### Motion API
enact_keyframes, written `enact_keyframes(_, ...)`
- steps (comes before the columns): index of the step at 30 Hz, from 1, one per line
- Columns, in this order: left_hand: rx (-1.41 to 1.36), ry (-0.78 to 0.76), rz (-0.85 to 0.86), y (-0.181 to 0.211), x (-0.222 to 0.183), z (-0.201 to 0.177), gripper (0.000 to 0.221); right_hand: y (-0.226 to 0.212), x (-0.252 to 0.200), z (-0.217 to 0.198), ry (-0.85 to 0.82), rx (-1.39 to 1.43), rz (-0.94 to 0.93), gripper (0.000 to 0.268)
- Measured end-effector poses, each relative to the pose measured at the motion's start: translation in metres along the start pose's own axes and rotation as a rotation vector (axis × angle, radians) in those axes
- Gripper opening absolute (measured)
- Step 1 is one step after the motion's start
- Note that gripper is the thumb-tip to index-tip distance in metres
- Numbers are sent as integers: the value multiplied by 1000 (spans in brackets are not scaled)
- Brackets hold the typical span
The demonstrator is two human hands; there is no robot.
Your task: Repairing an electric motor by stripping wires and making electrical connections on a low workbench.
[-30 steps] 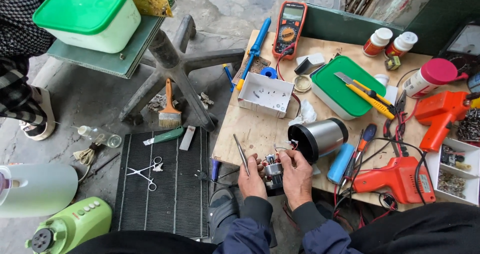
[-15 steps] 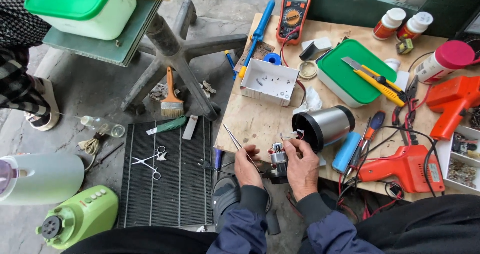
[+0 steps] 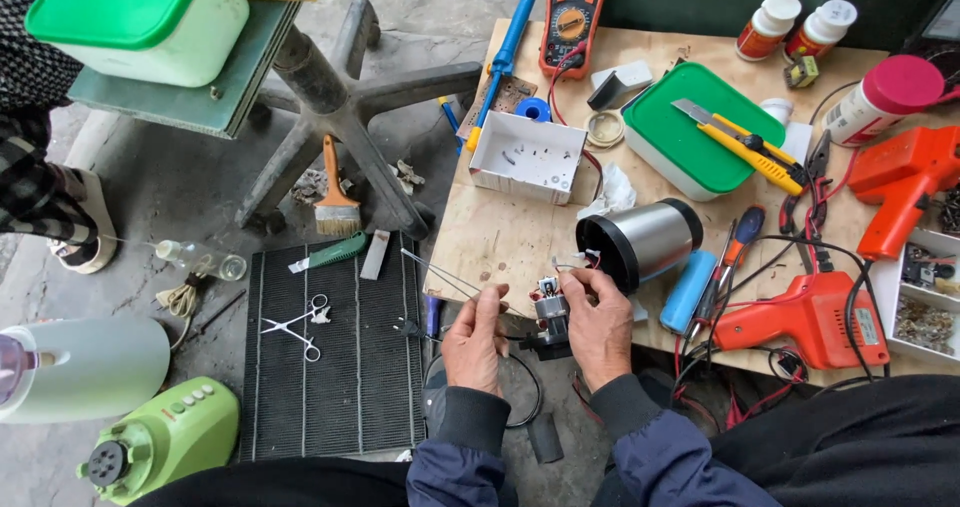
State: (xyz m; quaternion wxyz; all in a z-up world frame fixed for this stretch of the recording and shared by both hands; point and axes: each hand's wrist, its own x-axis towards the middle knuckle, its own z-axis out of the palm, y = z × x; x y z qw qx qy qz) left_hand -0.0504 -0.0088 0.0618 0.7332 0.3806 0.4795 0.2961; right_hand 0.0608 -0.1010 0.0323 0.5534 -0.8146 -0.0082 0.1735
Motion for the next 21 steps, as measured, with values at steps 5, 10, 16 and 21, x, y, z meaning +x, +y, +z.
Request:
enact_keyframes(5, -65, -84, -20, -27, 11, 3, 29, -3, 0, -3, -21, 20, 26, 24)
enact_keyframes(10, 28, -199, 53, -24, 4, 10, 25, -16, -6, -11, -93, 11, -40, 28)
enact_keyframes(16, 114, -108, 123, -22, -1, 19, 35, -23, -5, -12, -62, 50, 33, 24)
enact_keyframes(21, 140, -105, 140, -28, -3, 16, 22, -21, -5, -13, -69, 51, 30, 24)
